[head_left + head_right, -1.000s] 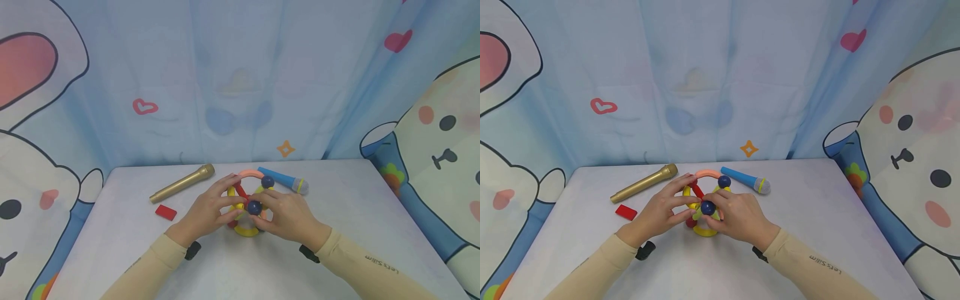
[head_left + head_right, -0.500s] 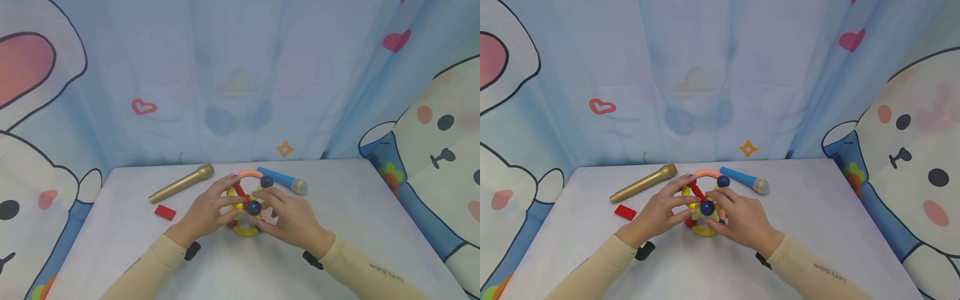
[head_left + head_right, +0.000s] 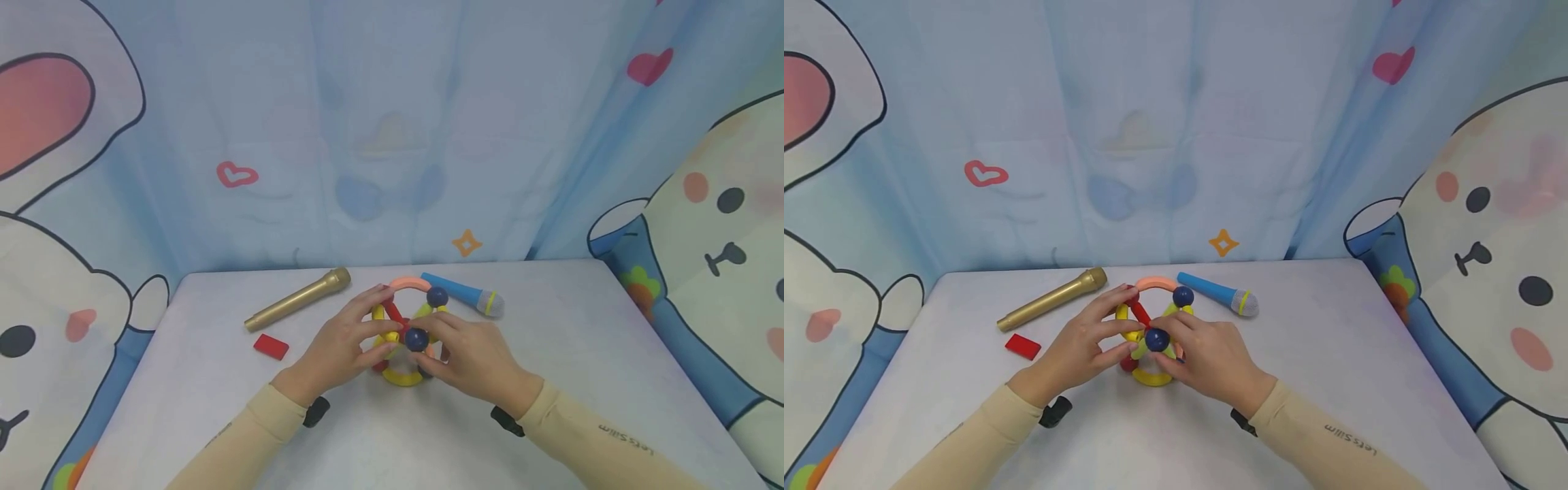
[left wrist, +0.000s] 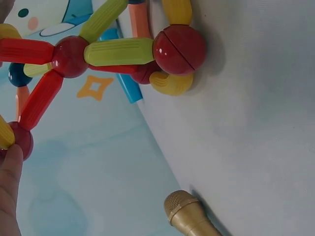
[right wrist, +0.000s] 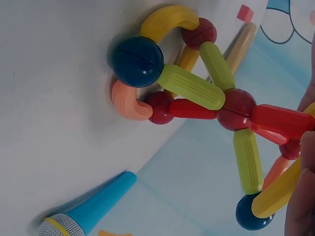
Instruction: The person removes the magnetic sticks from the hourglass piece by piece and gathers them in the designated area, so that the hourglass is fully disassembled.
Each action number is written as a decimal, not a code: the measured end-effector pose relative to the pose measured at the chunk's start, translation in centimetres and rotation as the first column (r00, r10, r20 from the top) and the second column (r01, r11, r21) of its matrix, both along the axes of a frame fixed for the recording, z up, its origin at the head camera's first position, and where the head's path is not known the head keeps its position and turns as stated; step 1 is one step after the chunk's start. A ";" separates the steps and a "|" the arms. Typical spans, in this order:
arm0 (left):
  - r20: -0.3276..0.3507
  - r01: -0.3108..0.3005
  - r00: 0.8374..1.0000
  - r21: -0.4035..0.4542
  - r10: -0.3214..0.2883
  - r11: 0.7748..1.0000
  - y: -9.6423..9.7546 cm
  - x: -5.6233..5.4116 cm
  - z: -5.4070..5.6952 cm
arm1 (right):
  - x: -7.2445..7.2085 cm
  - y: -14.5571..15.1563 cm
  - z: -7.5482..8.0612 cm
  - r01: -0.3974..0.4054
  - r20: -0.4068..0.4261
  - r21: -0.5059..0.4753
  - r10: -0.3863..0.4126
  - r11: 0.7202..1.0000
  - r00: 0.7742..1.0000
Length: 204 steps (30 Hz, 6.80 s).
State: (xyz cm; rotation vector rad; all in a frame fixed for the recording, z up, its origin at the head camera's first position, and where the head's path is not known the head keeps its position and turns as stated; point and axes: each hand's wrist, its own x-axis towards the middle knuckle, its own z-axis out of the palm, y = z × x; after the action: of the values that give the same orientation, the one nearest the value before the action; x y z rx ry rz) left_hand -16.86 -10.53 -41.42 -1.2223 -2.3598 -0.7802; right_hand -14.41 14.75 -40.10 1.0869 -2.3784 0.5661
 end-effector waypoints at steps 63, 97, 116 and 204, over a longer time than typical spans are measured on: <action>0.028 -0.070 0.997 0.086 0.068 0.994 -1.5 0.5 -1.0 | -10.1 -3.6 4.1 -0.190 0.700 -0.009 0.142 0.982 0.700; 0.156 -0.162 0.975 -0.003 0.160 0.987 -3.7 1.3 -1.5 | -10.4 -3.2 3.6 -0.172 0.731 -0.050 0.153 0.984 0.665; 0.424 -0.225 0.846 -0.262 0.322 0.938 -7.5 1.2 -5.5 | -10.1 -3.5 4.2 -0.145 0.748 -0.051 0.134 0.988 0.650; 0.406 -0.361 0.878 0.219 0.252 0.906 1.3 -1.8 -0.7 | -1.1 1.4 0.1 -0.055 0.109 0.031 0.052 0.998 0.993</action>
State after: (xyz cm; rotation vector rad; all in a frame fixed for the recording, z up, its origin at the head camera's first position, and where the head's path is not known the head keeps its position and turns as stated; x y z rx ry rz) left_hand -18.65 -9.22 -42.11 -0.5896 -2.5203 -1.2769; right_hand -15.49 16.12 -39.97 1.1654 -2.4663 0.6199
